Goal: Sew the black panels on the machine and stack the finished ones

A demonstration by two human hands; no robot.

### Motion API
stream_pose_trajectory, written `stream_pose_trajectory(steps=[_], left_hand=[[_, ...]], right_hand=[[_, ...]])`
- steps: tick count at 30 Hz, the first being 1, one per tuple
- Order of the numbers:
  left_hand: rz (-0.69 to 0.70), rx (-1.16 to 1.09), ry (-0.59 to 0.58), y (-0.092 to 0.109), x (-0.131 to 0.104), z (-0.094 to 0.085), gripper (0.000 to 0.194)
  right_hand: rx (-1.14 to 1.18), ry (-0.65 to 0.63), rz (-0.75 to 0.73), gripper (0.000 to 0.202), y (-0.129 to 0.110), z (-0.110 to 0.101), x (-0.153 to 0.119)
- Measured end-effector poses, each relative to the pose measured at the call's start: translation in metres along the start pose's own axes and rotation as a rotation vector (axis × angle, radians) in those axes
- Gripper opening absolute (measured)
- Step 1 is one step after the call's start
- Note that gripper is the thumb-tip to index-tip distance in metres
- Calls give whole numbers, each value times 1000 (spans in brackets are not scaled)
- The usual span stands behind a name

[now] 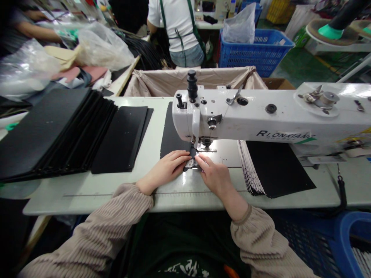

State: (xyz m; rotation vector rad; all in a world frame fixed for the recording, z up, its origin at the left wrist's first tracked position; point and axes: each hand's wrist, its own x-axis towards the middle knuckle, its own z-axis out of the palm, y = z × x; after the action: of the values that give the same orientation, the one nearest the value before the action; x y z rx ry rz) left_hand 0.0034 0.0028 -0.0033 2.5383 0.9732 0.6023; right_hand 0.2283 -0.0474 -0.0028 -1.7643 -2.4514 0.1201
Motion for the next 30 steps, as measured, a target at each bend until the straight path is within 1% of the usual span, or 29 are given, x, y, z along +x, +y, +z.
stream_pose_trajectory(steps=[5, 12, 19, 30], left_hand=[[-54, 16, 18, -1, 1, 5, 36], [-96, 52, 23, -6, 4, 10, 43], [-101, 56, 20, -7, 8, 9, 48], [-116, 49, 32, -4, 9, 7, 47]], right_hand=[[8, 21, -3, 52, 1, 2, -1], [20, 39, 4, 52, 2, 4, 0], [35, 48, -5, 52, 2, 4, 0], [41, 48, 0, 52, 3, 5, -1]])
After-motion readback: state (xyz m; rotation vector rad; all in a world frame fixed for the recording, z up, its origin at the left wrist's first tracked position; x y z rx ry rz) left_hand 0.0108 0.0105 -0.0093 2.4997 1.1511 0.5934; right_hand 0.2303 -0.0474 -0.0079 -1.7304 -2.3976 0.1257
